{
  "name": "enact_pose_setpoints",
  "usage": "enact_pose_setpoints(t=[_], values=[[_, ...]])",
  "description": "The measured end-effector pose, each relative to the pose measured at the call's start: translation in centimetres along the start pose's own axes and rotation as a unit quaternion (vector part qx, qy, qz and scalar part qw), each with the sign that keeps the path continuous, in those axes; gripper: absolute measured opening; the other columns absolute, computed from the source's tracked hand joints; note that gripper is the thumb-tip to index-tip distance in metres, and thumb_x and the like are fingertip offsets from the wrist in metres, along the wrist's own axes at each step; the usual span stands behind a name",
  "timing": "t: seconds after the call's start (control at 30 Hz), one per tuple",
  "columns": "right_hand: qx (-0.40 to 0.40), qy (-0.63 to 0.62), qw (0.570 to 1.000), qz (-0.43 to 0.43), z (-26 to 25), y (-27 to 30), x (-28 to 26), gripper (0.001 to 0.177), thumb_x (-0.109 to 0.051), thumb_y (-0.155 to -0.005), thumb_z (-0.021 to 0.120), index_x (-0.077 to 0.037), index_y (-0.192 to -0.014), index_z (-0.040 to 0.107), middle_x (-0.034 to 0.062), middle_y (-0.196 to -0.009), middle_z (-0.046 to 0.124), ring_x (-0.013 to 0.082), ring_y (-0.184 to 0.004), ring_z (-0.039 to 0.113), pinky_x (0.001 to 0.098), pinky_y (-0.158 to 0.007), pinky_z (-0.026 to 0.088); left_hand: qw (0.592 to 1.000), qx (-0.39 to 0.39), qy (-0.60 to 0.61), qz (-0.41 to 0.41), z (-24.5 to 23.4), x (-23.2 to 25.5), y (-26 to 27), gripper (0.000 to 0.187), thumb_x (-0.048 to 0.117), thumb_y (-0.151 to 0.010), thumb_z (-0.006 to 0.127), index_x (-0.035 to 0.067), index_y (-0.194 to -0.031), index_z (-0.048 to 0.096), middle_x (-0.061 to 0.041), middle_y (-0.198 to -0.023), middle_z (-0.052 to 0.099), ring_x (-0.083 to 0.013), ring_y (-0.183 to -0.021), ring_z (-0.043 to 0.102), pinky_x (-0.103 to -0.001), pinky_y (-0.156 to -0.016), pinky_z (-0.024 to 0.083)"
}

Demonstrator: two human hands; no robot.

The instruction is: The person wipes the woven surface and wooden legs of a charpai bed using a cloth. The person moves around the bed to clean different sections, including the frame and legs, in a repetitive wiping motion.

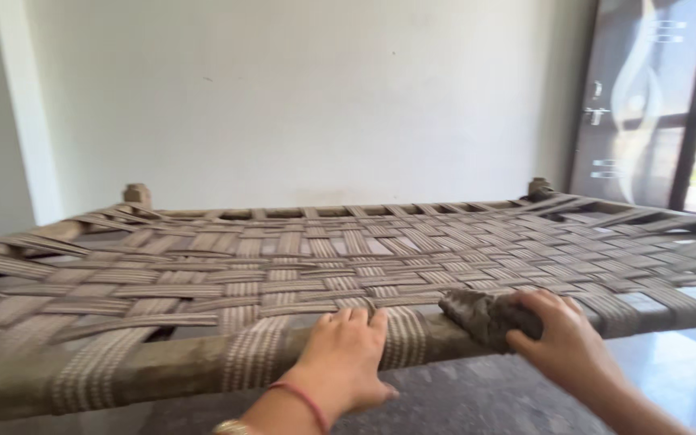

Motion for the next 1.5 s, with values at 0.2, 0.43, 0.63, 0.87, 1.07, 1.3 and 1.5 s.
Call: enact_pose_setpoints(t=[0.2,0.43,0.63,0.87,1.07,1.3,1.5], values=[[-0.047,-0.013,0.998,-0.047,0.6,-0.7,0.8,0.052,-0.016,-0.069,0.071,-0.009,-0.119,0.063,0.0124,-0.122,0.063,0.0334,-0.117,0.059,0.0432,-0.097,0.048,0.996,-0.075,-0.041,-0.01,0.3,0.7,-1.7,0.031,0.014,-0.078,0.069,0.005,-0.107,0.062,-0.017,-0.099,0.071,-0.0328,-0.095,0.07,-0.042,-0.084,0.057],[-0.014,0.047,0.999,-0.01,0.2,0.5,-3.7,0.047,-0.015,-0.074,0.068,-0.011,-0.12,0.065,0.0118,-0.114,0.066,0.0334,-0.113,0.061,0.0463,-0.098,0.047,0.997,-0.034,-0.037,0.05,-1.0,0.4,-0.9,0.048,0.016,-0.073,0.071,0.003,-0.119,0.061,-0.017,-0.095,0.071,-0.0325,-0.09,0.071,-0.043,-0.08,0.058],[-0.116,0.029,0.993,0.0,1.8,0.0,-7.5,0.033,-0.018,-0.082,0.064,-0.015,-0.115,0.066,0.0037,-0.111,0.068,0.0233,-0.108,0.063,0.0412,-0.095,0.051,0.995,-0.063,-0.06,0.04,-1.4,-0.2,-0.6,0.067,0.026,-0.071,0.077,0.006,-0.133,0.058,-0.014,-0.098,0.071,-0.0287,-0.088,0.071,-0.041,-0.08,0.058],[-0.159,-0.03,0.986,-0.036,3.4,-0.4,-13.4,0.036,-0.024,-0.088,0.064,-0.008,-0.12,0.063,0.0103,-0.119,0.061,0.0249,-0.109,0.056,0.0416,-0.091,0.05,0.984,-0.152,-0.083,-0.045,-1.7,-1.0,0.3,0.05,0.032,-0.082,0.068,0.019,-0.128,0.058,-0.006,-0.093,0.071,-0.0197,-0.087,0.073,-0.03,-0.082,0.062],[-0.134,-0.026,0.985,-0.111,3.6,-0.3,-13.9,0.03,-0.022,-0.09,0.065,-0.005,-0.114,0.067,0.0094,-0.116,0.064,0.0249,-0.109,0.054,0.0404,-0.094,0.049,0.99,-0.053,-0.08,-0.102,-2.0,-1.7,1.0,0.062,0.037,-0.067,0.083,0.021,-0.123,0.061,-0.002,-0.11,0.074,-0.0224,-0.108,0.072,-0.039,-0.095,0.058],[-0.193,0.052,0.978,0.053,-1.2,-2.3,-0.3,0.019,-0.014,-0.093,0.065,-0.013,-0.111,0.07,0.0024,-0.114,0.063,0.0161,-0.096,0.056,0.0307,-0.084,0.052,0.931,-0.256,0.015,-0.258,1.4,-5.9,0.2,0.086,0.056,-0.072,0.083,0.04,-0.148,0.048,0.005,-0.132,0.065,-0.0169,-0.126,0.061,-0.042,-0.11,0.05],[-0.149,0.08,0.956,0.241,-6.9,-4.9,15.5,0.021,-0.02,-0.104,0.055,-0.017,-0.118,0.071,0.0151,-0.095,0.073,0.0232,-0.073,0.062,0.0358,-0.061,0.055,0.894,-0.12,0.336,-0.272,-0.7,-8.2,-2.0,0.059,0.06,-0.088,0.065,0.019,-0.128,0.076,0.0,-0.128,0.075,-0.0185,-0.108,0.069,-0.04,-0.094,0.05]])
Point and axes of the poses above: each hand's wrist, its own y-axis away from the middle knuckle, its own z-axis out of the palm, x = y × z, the point moved 3 cm from there along -y, towards the middle knuckle
